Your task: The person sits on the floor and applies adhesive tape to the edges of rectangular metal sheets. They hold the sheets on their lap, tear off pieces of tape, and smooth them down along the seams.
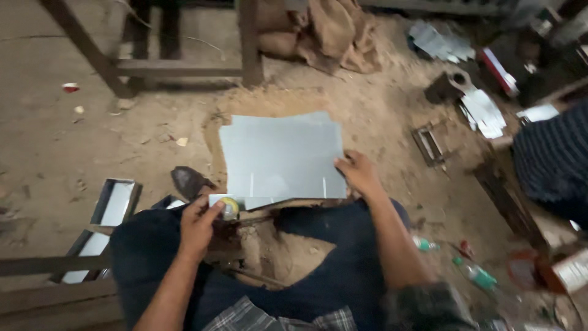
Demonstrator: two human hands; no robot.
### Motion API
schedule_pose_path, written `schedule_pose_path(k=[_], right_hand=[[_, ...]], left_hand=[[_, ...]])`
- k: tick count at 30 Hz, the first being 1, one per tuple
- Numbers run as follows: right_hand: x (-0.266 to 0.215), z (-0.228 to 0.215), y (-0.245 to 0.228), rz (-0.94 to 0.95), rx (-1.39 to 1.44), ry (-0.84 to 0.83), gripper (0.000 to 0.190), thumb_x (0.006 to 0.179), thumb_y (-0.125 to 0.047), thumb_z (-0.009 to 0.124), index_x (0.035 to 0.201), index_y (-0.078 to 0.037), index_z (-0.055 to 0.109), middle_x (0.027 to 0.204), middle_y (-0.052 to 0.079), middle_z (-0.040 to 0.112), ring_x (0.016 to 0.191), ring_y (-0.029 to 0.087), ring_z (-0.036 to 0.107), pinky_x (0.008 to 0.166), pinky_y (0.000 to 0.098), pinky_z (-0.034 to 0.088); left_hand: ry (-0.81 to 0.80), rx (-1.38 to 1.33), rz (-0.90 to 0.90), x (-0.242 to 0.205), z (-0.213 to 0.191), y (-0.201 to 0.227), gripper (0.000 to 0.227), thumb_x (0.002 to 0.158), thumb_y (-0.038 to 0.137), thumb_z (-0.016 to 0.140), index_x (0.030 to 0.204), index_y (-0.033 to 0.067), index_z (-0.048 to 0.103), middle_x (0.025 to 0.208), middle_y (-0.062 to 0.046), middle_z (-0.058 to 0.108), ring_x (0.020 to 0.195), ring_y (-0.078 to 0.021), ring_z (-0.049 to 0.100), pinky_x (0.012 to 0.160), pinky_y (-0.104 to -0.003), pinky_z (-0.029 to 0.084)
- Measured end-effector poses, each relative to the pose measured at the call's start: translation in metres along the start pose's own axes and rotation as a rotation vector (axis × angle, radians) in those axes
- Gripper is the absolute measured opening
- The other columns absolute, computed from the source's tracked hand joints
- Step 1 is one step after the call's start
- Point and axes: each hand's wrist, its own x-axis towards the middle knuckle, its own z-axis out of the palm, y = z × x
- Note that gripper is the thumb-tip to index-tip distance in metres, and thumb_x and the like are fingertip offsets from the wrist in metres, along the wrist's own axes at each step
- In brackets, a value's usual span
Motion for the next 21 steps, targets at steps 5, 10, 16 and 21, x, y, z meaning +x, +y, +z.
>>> schedule_pose_path(k=[5, 10, 16, 21], right_hand=[[-0.003, 0.025, -0.005, -0.105, -0.065, 0.239, 0.039, 0.086, -0.025, 0.073, 0.117, -0.001, 0.075, 0.092, 0.019, 0.078, 0.083, 0.024, 0.076, 0.075, 0.0370, 0.058], [-0.004, 0.024, 0.021, -0.219, 0.257, 0.111, 0.043, 0.087, -0.024, 0.081, 0.115, 0.007, 0.070, 0.098, 0.017, 0.071, 0.089, 0.021, 0.067, 0.076, 0.0370, 0.054], [-0.003, 0.018, 0.010, 0.005, 0.576, -0.016, 0.046, 0.082, -0.017, 0.073, 0.124, 0.001, 0.067, 0.101, 0.008, 0.073, 0.090, 0.017, 0.067, 0.078, 0.0316, 0.053], [-0.004, 0.009, 0.009, -0.086, 0.829, -0.120, 0.043, 0.084, -0.009, 0.064, 0.125, 0.006, 0.066, 0.109, 0.010, 0.072, 0.100, 0.020, 0.067, 0.090, 0.0316, 0.052]], left_hand=[[-0.008, -0.086, -0.075, 0.000, -0.008, 0.006, 0.027, 0.092, 0.013, 0.070, 0.116, 0.0000, 0.073, 0.104, -0.006, 0.075, 0.093, -0.0143, 0.068, 0.084, -0.027, 0.052], [0.052, -0.138, -0.191, -0.001, -0.011, 0.011, 0.027, 0.098, 0.011, 0.067, 0.116, -0.0077, 0.069, 0.104, -0.014, 0.072, 0.089, -0.0208, 0.068, 0.082, -0.032, 0.053], [0.076, -0.173, -0.212, 0.003, -0.003, 0.026, 0.030, 0.098, 0.008, 0.059, 0.121, -0.0101, 0.067, 0.109, -0.016, 0.071, 0.096, -0.0211, 0.067, 0.089, -0.033, 0.051], [0.038, -0.213, -0.209, 0.001, -0.004, 0.031, 0.033, 0.096, 0.007, 0.056, 0.123, -0.0099, 0.066, 0.112, -0.015, 0.073, 0.100, -0.0199, 0.067, 0.092, -0.031, 0.049]])
